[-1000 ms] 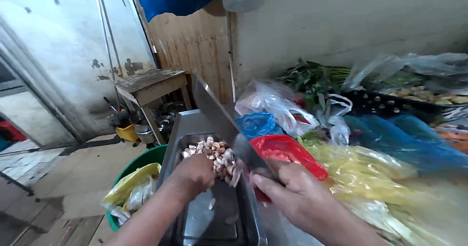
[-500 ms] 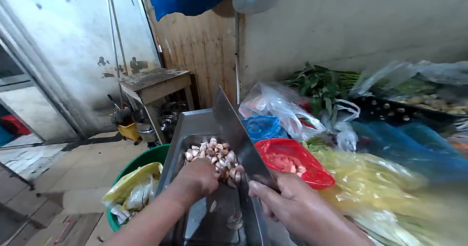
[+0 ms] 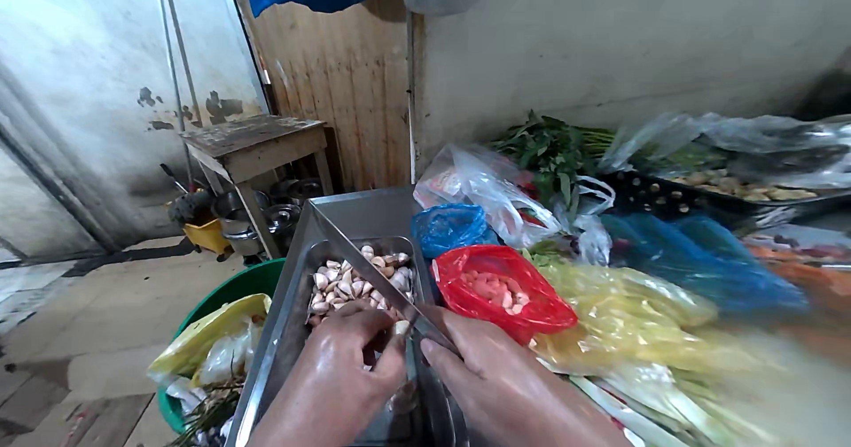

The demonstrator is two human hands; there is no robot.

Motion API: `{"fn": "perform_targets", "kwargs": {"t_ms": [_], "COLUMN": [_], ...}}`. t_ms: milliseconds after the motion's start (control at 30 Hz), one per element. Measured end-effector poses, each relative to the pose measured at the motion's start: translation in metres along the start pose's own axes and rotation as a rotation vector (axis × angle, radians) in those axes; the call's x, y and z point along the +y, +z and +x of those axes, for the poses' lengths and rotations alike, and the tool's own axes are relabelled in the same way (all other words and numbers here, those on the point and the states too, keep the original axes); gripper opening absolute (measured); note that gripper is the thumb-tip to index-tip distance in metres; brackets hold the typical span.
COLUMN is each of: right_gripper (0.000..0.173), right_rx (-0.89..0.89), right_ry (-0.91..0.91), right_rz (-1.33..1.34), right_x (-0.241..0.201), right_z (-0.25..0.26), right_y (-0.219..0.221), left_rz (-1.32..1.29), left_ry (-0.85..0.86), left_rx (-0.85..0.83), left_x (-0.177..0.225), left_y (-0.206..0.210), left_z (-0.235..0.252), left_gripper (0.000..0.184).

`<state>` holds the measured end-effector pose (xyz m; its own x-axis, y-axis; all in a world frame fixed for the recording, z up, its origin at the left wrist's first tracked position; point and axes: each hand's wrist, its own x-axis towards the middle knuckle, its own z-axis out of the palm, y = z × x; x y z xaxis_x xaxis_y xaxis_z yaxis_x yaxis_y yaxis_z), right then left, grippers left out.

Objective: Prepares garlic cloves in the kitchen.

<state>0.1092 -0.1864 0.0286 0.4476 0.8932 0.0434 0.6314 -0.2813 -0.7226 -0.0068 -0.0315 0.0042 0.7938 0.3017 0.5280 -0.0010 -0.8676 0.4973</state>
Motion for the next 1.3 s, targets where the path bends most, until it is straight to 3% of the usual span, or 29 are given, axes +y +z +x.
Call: {"fn": "perform_targets", "kwargs": {"t_ms": [233,367,500,667,767,833,900,1000,1167,1300], "right_gripper": [0.044,0.043,0.038,0.036,0.035,0.033,0.032,0.031,0.031,0.03], "right_rx": [0.067,0.069,0.121,0.107,0.076,0.047,0.034,0.035,-0.014,0.216], "right_ry": [-0.084,-0.061,-0.051,0.013,0.093,0.127,0.127,0.077,0.056,0.055], "right_rz": [-0.114,-0.178,-0.209,-0.16,0.028,0.166,0.253,0.195,0.135,0.258], "right_x": [0.002,-0.003,-0.005,-0.006,-0.004,0.0,0.003,0.001,-0.002,0.013], "right_z": [-0.001,-0.002,-0.002,0.0,0.001,0.003,0.003,0.001,0.001,0.003], "right_y": [0.007,0.009,0.014,0.009,0.002,-0.001,0.0,0.001,0.002,0.001], "left_rz": [-0.039,0.173,0.299,0.313,0.202,-0.003,-0.303,-0.665,-0.718,-0.632], "left_ry": [-0.005,0.119,0.121,0.161,0.191,0.099,-0.097,-0.363,-0.41,-0.432], "left_rx": [0.118,0.207,0.168,0.207,0.182,0.103,-0.032,-0.152,-0.146,-0.159], "left_x": [0.001,-0.001,0.011,0.008,0.0,0.002,0.005,0.006,0.0,-0.004], "left_y": [0.011,0.016,0.016,0.019,0.018,0.014,0.007,0.0,0.003,-0.002], "left_z": [-0.001,-0.002,-0.007,-0.007,-0.006,-0.005,-0.004,-0.002,-0.001,0.0], "left_gripper": [0.019,0.018,0.019,0.022,0.025,0.027,0.029,0.03,0.016,0.026]}}
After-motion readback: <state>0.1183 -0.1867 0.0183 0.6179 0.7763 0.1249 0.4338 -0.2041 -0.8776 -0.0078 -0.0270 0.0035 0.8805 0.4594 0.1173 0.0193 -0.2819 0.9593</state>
